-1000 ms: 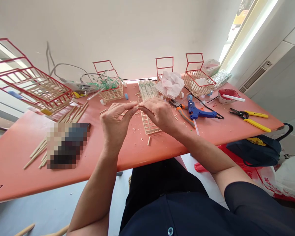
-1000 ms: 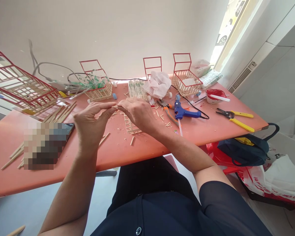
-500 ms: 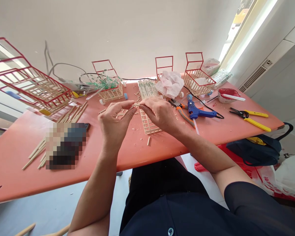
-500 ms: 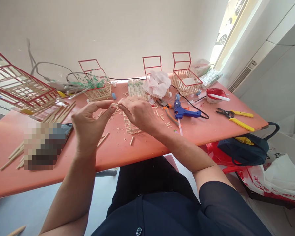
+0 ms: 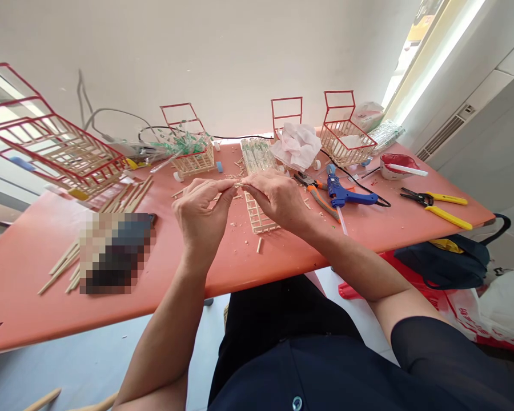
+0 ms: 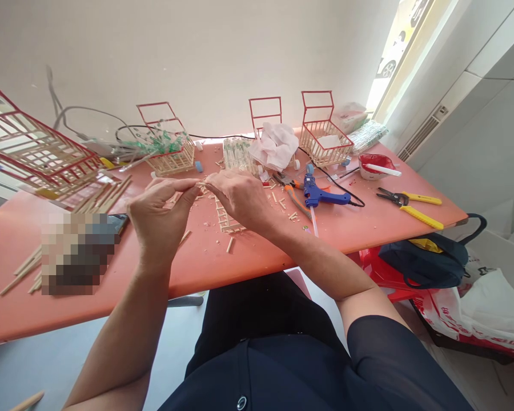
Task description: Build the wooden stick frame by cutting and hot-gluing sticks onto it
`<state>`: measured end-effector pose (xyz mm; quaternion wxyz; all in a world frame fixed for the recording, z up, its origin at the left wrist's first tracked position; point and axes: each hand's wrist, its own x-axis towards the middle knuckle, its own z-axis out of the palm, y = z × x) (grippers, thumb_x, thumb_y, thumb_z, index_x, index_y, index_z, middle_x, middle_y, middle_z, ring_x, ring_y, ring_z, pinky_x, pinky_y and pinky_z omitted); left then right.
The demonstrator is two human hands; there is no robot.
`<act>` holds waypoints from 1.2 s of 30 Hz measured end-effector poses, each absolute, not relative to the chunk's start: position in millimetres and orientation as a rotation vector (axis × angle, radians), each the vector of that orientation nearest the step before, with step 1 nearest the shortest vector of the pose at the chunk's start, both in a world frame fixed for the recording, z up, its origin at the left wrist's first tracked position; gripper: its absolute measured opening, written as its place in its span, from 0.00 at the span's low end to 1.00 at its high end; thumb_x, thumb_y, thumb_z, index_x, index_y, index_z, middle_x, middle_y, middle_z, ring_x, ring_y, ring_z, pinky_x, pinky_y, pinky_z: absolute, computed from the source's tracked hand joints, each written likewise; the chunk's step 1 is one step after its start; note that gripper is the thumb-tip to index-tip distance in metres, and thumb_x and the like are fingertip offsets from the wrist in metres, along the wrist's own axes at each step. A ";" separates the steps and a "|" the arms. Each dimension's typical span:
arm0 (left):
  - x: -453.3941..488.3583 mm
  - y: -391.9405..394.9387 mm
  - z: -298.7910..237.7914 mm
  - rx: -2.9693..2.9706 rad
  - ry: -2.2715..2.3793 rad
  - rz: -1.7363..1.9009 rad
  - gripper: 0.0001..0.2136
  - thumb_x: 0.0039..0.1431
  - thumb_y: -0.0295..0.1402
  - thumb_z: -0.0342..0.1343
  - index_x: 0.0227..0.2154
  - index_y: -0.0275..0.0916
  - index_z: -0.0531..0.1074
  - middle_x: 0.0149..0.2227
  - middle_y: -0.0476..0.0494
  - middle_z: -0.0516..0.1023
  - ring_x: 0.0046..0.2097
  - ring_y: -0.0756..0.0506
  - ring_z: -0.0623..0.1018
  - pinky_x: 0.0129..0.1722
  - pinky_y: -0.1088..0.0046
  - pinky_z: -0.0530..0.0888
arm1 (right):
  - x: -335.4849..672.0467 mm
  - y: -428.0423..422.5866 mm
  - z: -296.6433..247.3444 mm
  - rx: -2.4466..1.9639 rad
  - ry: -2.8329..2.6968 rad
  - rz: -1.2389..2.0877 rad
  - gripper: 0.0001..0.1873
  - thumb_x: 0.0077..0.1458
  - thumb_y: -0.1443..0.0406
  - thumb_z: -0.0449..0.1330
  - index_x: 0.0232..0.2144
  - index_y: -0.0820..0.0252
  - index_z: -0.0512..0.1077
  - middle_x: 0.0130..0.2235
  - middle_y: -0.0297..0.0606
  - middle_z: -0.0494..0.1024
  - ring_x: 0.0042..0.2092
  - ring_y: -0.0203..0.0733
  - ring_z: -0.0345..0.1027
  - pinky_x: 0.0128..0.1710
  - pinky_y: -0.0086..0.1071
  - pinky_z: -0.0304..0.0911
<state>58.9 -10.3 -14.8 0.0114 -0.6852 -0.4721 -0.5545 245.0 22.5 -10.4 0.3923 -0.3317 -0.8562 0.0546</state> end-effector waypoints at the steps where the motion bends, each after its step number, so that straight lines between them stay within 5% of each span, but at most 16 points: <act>1: 58.9 -10.2 -15.3 -2.138 -1.487 -1.725 0.04 0.67 0.34 0.66 0.38 0.46 0.86 0.36 0.48 0.88 0.42 0.42 0.85 0.49 0.65 0.77 | 245.1 22.7 -10.9 -0.844 -2.175 0.141 0.33 0.81 0.48 0.43 0.50 0.61 0.83 0.49 0.46 0.87 0.52 0.48 0.77 0.56 0.38 0.64; 13: 62.5 -10.6 -14.2 -2.124 -1.615 -1.735 0.04 0.64 0.35 0.65 0.36 0.47 0.86 0.35 0.49 0.87 0.42 0.41 0.84 0.50 0.63 0.78 | 245.5 23.3 -11.9 -0.865 -2.201 0.181 0.33 0.81 0.49 0.42 0.50 0.61 0.82 0.49 0.47 0.86 0.52 0.47 0.77 0.56 0.38 0.64; 19: 61.4 -13.6 -8.1 -2.063 -1.700 -1.871 0.09 0.63 0.33 0.68 0.46 0.47 0.87 0.38 0.49 0.88 0.44 0.43 0.86 0.53 0.64 0.80 | 247.1 27.5 -11.7 -0.821 -2.111 0.203 0.34 0.80 0.45 0.45 0.54 0.64 0.80 0.52 0.48 0.86 0.54 0.47 0.78 0.57 0.36 0.65; 26: 59.1 -12.8 -7.1 -2.014 -1.736 -1.999 0.06 0.63 0.32 0.69 0.42 0.43 0.87 0.36 0.48 0.89 0.42 0.44 0.87 0.51 0.65 0.82 | 250.8 29.5 -11.2 -0.787 -2.072 0.220 0.32 0.77 0.44 0.51 0.60 0.63 0.76 0.45 0.42 0.85 0.47 0.44 0.79 0.54 0.35 0.66; 36: 62.4 -14.0 -7.3 -2.053 -1.752 -1.995 0.06 0.63 0.34 0.68 0.41 0.44 0.87 0.36 0.49 0.89 0.40 0.44 0.87 0.49 0.66 0.83 | 247.8 26.0 -9.5 -0.805 -2.073 0.180 0.27 0.79 0.48 0.50 0.55 0.61 0.80 0.52 0.46 0.87 0.53 0.46 0.79 0.57 0.36 0.67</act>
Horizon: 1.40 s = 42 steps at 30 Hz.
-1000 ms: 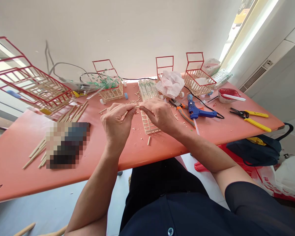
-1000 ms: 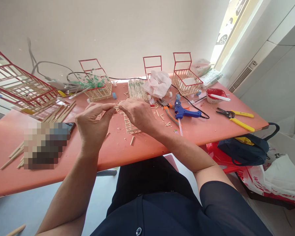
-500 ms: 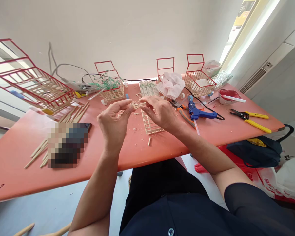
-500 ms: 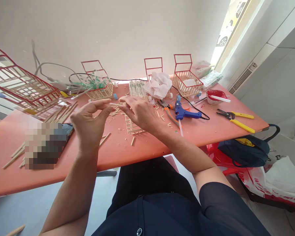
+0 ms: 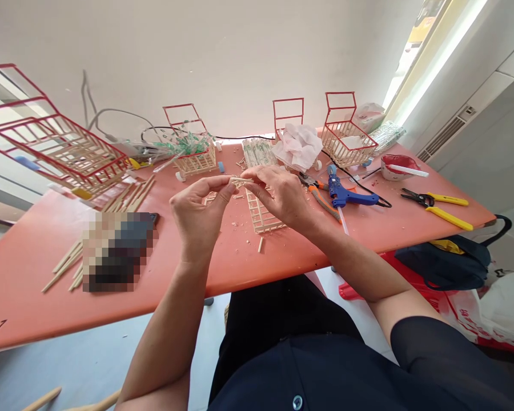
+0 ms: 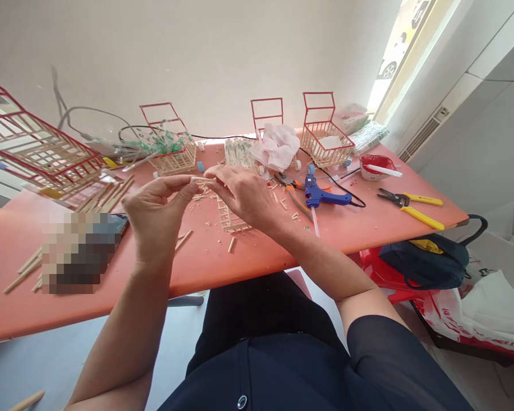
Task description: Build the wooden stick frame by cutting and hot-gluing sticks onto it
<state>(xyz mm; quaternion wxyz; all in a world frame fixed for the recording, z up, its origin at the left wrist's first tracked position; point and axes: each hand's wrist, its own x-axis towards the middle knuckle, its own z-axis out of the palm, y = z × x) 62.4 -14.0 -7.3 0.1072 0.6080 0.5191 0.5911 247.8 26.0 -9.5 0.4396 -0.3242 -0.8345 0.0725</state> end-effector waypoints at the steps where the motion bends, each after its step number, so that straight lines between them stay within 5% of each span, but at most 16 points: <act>1: 63.3 -14.9 -6.4 1.804 1.533 1.739 0.05 0.63 0.35 0.68 0.40 0.44 0.86 0.36 0.49 0.89 0.40 0.44 0.87 0.48 0.66 0.82 | 247.6 25.9 -9.3 -0.805 -2.075 0.180 0.26 0.79 0.49 0.50 0.54 0.61 0.80 0.53 0.46 0.87 0.54 0.47 0.79 0.57 0.36 0.67; 29: 67.3 -16.8 -13.4 2.091 1.586 1.784 0.06 0.67 0.35 0.64 0.33 0.45 0.83 0.32 0.48 0.85 0.40 0.42 0.83 0.50 0.62 0.75 | 245.3 21.5 -10.5 -0.830 -2.125 0.191 0.27 0.80 0.50 0.48 0.49 0.59 0.82 0.50 0.44 0.87 0.53 0.46 0.78 0.58 0.37 0.65; 42: 67.3 -16.7 -13.5 2.100 1.607 1.740 0.07 0.70 0.38 0.63 0.39 0.44 0.84 0.38 0.46 0.88 0.45 0.41 0.84 0.54 0.62 0.75 | 246.2 22.9 -10.8 -0.803 -2.103 0.128 0.31 0.80 0.47 0.45 0.49 0.59 0.81 0.49 0.42 0.87 0.51 0.43 0.79 0.56 0.34 0.64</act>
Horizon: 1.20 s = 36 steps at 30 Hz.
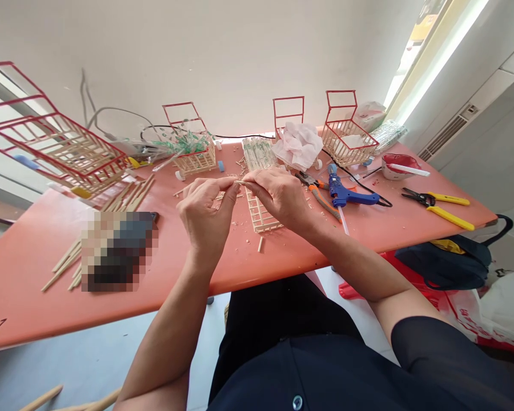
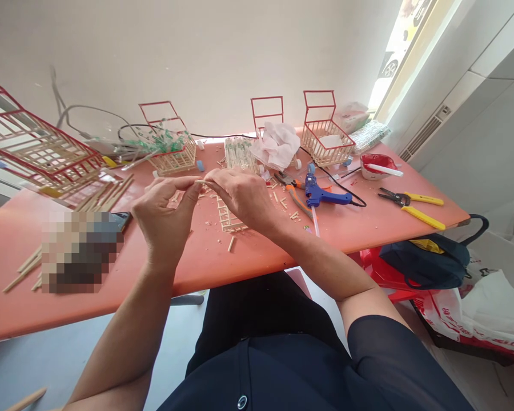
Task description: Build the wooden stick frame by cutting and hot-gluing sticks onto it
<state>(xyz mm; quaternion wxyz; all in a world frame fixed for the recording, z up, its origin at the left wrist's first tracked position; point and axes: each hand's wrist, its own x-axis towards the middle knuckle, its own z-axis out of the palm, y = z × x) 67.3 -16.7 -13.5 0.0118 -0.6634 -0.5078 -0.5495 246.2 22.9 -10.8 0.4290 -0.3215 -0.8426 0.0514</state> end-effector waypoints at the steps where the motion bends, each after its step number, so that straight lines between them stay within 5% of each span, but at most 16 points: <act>1: 66.9 -16.3 -14.0 -2.069 -1.577 -1.699 0.07 0.70 0.38 0.63 0.38 0.44 0.83 0.37 0.46 0.87 0.45 0.41 0.84 0.54 0.62 0.74 | 245.9 23.1 -10.9 -0.804 -2.103 0.126 0.30 0.80 0.47 0.45 0.49 0.59 0.81 0.48 0.42 0.87 0.51 0.43 0.79 0.56 0.34 0.64; 36: 66.5 -10.7 -17.2 -2.007 -1.621 -1.647 0.07 0.68 0.34 0.60 0.33 0.43 0.81 0.36 0.46 0.87 0.42 0.42 0.84 0.52 0.63 0.74 | 243.8 21.2 -11.9 -0.812 -2.092 0.097 0.24 0.80 0.51 0.50 0.53 0.61 0.80 0.50 0.44 0.87 0.51 0.45 0.79 0.55 0.34 0.66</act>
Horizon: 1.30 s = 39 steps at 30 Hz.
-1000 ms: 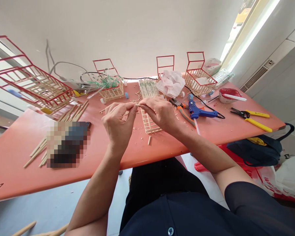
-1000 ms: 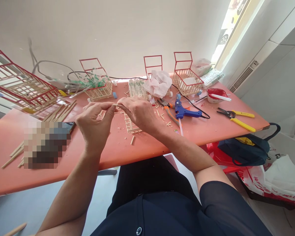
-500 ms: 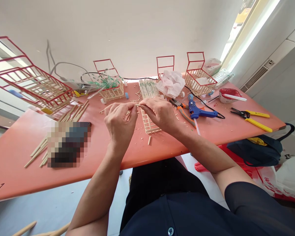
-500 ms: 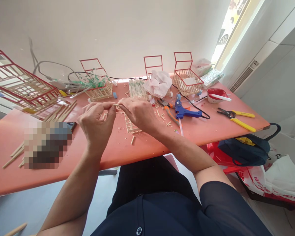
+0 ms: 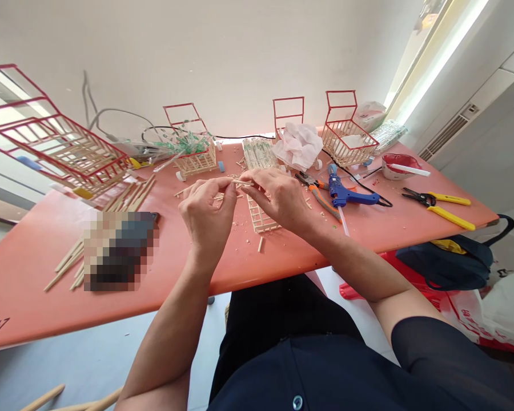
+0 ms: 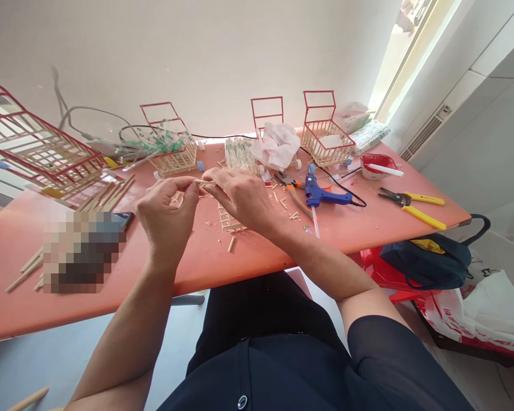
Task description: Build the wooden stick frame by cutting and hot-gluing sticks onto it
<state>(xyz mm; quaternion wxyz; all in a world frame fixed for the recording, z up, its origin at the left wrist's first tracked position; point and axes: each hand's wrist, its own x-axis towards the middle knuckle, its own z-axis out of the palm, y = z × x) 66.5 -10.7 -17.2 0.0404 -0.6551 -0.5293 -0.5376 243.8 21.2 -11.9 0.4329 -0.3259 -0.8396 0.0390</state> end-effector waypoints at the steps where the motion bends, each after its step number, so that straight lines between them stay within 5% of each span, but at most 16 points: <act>1: 67.2 -11.7 -16.1 -2.014 -1.637 -1.671 0.07 0.68 0.34 0.60 0.33 0.43 0.81 0.35 0.47 0.87 0.42 0.42 0.85 0.51 0.63 0.74 | 243.7 21.6 -12.2 -0.815 -2.084 0.091 0.23 0.80 0.52 0.51 0.54 0.61 0.79 0.50 0.44 0.87 0.51 0.45 0.79 0.55 0.34 0.66; 14: 72.4 -9.9 -14.3 -2.174 -1.848 -2.129 0.06 0.61 0.35 0.64 0.33 0.42 0.85 0.29 0.48 0.85 0.34 0.46 0.84 0.40 0.70 0.80 | 244.3 19.0 -9.3 -0.804 -2.079 0.061 0.16 0.78 0.56 0.56 0.54 0.58 0.79 0.51 0.43 0.88 0.52 0.44 0.80 0.58 0.35 0.67; 28: 73.0 -12.8 -13.5 -2.213 -1.835 -2.059 0.07 0.62 0.36 0.64 0.31 0.43 0.86 0.25 0.49 0.83 0.33 0.46 0.82 0.31 0.73 0.75 | 243.8 20.7 -11.4 -0.747 -2.064 0.039 0.14 0.78 0.62 0.55 0.44 0.58 0.79 0.44 0.39 0.87 0.47 0.42 0.78 0.53 0.34 0.66; 39: 75.2 -14.7 -13.0 -2.124 -1.759 -2.010 0.05 0.65 0.34 0.64 0.36 0.42 0.85 0.32 0.49 0.87 0.37 0.46 0.85 0.44 0.70 0.79 | 245.6 17.0 -7.0 -0.838 -2.072 0.058 0.21 0.79 0.52 0.53 0.52 0.61 0.78 0.45 0.42 0.86 0.46 0.43 0.78 0.53 0.35 0.63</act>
